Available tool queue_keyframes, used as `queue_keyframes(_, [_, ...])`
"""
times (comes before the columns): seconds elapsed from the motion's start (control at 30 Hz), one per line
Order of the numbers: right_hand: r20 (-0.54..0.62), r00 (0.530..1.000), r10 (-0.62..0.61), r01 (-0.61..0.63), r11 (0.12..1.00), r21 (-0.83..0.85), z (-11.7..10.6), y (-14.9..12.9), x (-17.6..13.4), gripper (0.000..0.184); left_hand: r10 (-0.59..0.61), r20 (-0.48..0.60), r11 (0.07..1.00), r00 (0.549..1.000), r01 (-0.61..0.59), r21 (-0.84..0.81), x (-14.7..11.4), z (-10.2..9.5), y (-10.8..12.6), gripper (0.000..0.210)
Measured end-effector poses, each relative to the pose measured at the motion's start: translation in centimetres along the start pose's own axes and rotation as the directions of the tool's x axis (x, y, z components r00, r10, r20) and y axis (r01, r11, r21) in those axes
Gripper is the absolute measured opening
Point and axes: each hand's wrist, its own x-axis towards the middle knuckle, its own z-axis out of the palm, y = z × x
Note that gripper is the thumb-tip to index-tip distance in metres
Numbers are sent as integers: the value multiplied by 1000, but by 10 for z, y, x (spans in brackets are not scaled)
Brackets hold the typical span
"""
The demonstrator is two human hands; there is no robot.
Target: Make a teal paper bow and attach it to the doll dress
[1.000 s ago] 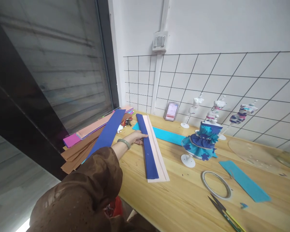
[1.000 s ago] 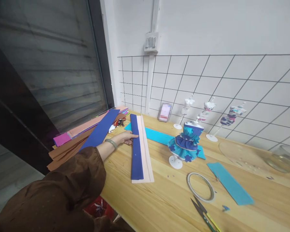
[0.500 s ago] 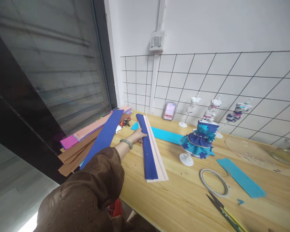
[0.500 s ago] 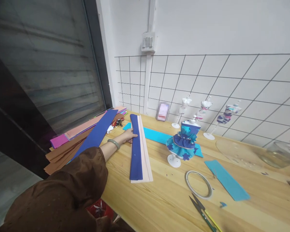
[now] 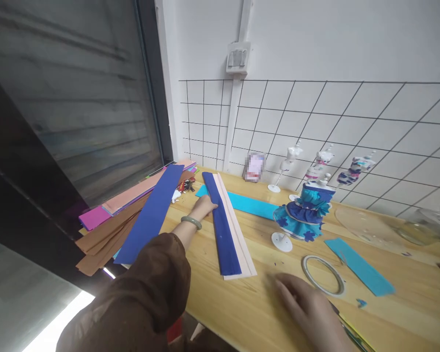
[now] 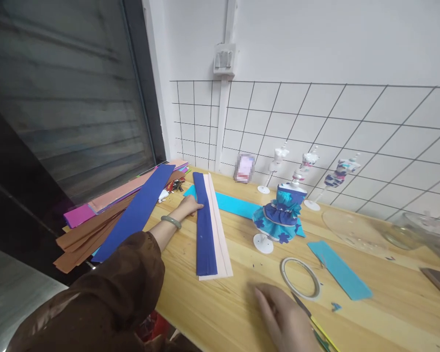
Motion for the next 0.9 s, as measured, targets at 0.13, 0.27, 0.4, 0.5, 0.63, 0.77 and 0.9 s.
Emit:
queue_keyframes(0.13, [177, 984, 35, -25, 998, -59, 20, -42, 52, 28, 29, -51, 999, 998, -28, 28, 0, 4, 2, 24])
queue_keyframes(0.27, [181, 978, 101, -60, 974, -218, 40, -54, 83, 18, 49, -70, 999, 996, -47, 25, 2, 6, 0, 24])
queue_keyframes(0.4, [198, 973, 114, -55, 958, -281, 53, -58, 94, 17, 65, -120, 998, 991, -62, 28, 2, 7, -1, 26])
queue_keyframes(0.5, [222, 965, 139, -89, 971, -221, 57, -59, 95, 16, 61, -183, 997, 981, -53, 51, 1, 9, -1, 36])
queue_keyframes(0.63, [217, 953, 213, -182, 971, -156, 58, -58, 95, 19, 89, -182, 993, 979, -72, 93, -4, 13, 1, 46])
queue_keyframes(0.77, [221, 933, 284, -254, 954, -157, 59, -58, 96, 20, 118, -147, 987, 982, -100, 126, -8, 18, 4, 39])
queue_keyframes(0.9, [241, 932, 272, -242, 959, -147, 58, -60, 95, 22, 117, -129, 987, 985, -101, 126, -5, 14, 6, 29])
